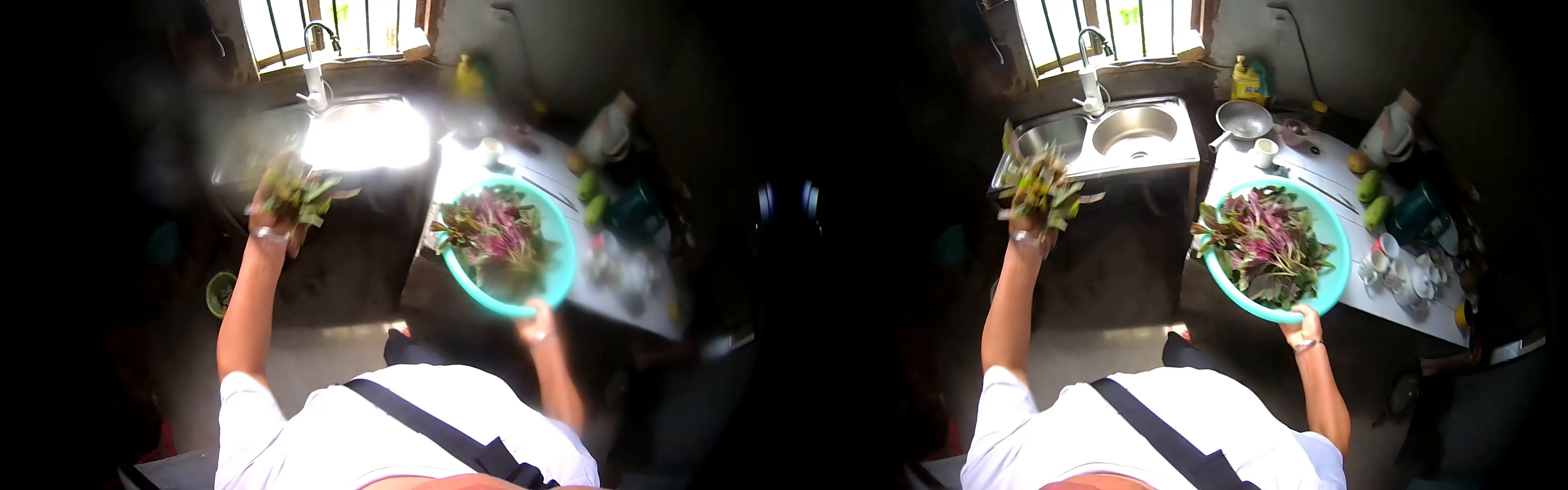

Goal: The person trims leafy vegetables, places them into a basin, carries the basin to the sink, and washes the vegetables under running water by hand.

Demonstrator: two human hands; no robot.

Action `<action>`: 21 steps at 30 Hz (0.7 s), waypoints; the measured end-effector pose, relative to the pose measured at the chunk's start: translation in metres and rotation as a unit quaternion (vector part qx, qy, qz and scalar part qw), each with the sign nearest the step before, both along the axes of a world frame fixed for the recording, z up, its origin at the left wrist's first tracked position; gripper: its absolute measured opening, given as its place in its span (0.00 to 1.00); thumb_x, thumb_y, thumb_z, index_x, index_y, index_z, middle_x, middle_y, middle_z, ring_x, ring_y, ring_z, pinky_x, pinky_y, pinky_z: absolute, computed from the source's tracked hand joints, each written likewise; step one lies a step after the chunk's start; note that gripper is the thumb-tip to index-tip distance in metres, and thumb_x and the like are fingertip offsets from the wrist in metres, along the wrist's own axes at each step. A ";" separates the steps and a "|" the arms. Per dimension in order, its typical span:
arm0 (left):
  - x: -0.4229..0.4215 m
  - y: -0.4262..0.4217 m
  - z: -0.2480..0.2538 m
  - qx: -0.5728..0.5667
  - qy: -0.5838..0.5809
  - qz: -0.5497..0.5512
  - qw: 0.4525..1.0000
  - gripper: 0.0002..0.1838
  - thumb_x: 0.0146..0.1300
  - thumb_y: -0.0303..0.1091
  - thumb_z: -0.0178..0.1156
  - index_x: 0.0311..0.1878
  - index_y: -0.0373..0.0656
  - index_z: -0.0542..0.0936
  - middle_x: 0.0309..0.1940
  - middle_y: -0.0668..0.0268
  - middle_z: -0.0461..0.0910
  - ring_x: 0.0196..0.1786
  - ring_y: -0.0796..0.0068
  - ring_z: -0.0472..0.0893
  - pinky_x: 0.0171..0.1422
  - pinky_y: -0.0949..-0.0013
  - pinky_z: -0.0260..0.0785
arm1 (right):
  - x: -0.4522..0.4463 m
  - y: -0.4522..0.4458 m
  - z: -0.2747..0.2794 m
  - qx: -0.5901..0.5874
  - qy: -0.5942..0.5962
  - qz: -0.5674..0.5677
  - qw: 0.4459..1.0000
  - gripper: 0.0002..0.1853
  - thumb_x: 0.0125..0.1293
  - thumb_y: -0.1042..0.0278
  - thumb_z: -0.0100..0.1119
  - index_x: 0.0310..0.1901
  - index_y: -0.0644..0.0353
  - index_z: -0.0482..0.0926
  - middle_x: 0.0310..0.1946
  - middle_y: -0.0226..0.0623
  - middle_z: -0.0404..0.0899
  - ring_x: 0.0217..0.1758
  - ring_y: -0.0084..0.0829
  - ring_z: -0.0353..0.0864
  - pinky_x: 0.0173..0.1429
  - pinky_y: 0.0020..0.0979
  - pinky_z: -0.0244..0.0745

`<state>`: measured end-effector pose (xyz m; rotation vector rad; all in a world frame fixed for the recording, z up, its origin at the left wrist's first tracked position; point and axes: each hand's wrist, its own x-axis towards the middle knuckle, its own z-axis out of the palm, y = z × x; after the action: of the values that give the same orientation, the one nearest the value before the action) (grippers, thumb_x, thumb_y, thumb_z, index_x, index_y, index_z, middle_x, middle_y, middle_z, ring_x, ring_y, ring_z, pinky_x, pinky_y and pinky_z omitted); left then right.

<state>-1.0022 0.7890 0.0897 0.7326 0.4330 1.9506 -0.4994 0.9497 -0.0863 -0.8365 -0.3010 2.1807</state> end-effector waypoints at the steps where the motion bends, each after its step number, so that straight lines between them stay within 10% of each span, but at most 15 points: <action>1: -0.017 0.034 0.006 0.050 0.036 -0.009 0.998 0.21 0.65 0.44 0.47 0.57 0.43 0.68 0.50 0.58 0.73 0.51 0.60 0.75 0.53 0.53 0.72 | -0.022 -0.006 0.034 -0.026 -0.141 -0.071 0.987 0.04 0.51 0.74 0.49 0.29 0.61 0.68 0.27 0.41 0.74 0.30 0.42 0.78 0.35 0.41 0.79; 5: -0.051 0.149 0.077 -0.007 -0.032 0.020 0.999 0.20 0.67 0.36 0.41 0.60 0.38 0.64 0.41 0.55 0.73 0.50 0.51 0.74 0.58 0.47 0.65 | -0.033 0.005 0.028 -0.007 -0.165 -0.086 0.983 0.07 0.49 0.72 0.50 0.32 0.62 0.70 0.29 0.43 0.76 0.33 0.43 0.79 0.34 0.41 0.78; 7: -0.116 0.231 0.059 0.117 0.041 -0.079 0.989 0.21 0.67 0.42 0.43 0.58 0.40 0.67 0.52 0.52 0.72 0.52 0.52 0.75 0.56 0.48 0.70 | -0.052 0.001 0.043 -0.051 -0.176 -0.141 0.973 0.09 0.49 0.73 0.50 0.35 0.60 0.70 0.30 0.42 0.77 0.33 0.42 0.80 0.31 0.38 0.79; 10: -0.195 0.348 0.056 0.035 0.327 0.198 0.924 0.16 0.66 0.40 0.45 0.51 0.41 0.73 0.44 0.59 0.77 0.44 0.62 0.79 0.45 0.57 0.77 | -0.074 -0.003 0.047 -0.100 -0.207 -0.193 0.954 0.09 0.47 0.73 0.50 0.33 0.58 0.70 0.30 0.38 0.76 0.32 0.40 0.79 0.31 0.39 0.79; 13: -0.195 0.383 0.113 -0.007 -0.046 0.003 0.999 0.16 0.66 0.42 0.46 0.50 0.45 0.74 0.43 0.62 0.78 0.42 0.65 0.80 0.35 0.61 0.78 | -0.097 0.001 0.039 -0.098 -0.229 -0.234 0.940 0.08 0.47 0.74 0.50 0.33 0.58 0.70 0.30 0.35 0.74 0.31 0.36 0.78 0.28 0.35 0.76; 15: -0.211 0.412 0.134 -0.078 -0.037 0.006 0.996 0.16 0.64 0.46 0.45 0.46 0.49 0.75 0.38 0.65 0.80 0.38 0.65 0.81 0.19 0.69 0.69 | -0.103 -0.007 0.035 -0.114 -0.235 -0.263 0.929 0.08 0.46 0.73 0.51 0.32 0.57 0.70 0.30 0.34 0.74 0.30 0.34 0.77 0.27 0.33 0.74; 21: -0.315 0.540 0.146 0.006 -0.102 -0.001 0.995 0.15 0.62 0.42 0.45 0.46 0.50 0.76 0.41 0.66 0.79 0.39 0.66 0.78 0.24 0.69 0.63 | -0.158 -0.021 0.046 -0.143 -0.268 -0.377 0.875 0.18 0.41 0.73 0.51 0.39 0.55 0.70 0.34 0.30 0.75 0.32 0.35 0.77 0.24 0.30 0.71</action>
<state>-1.3174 1.3288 0.2353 0.5342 0.2968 2.0044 -0.6572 0.9287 -0.0402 -1.4390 0.0934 1.2464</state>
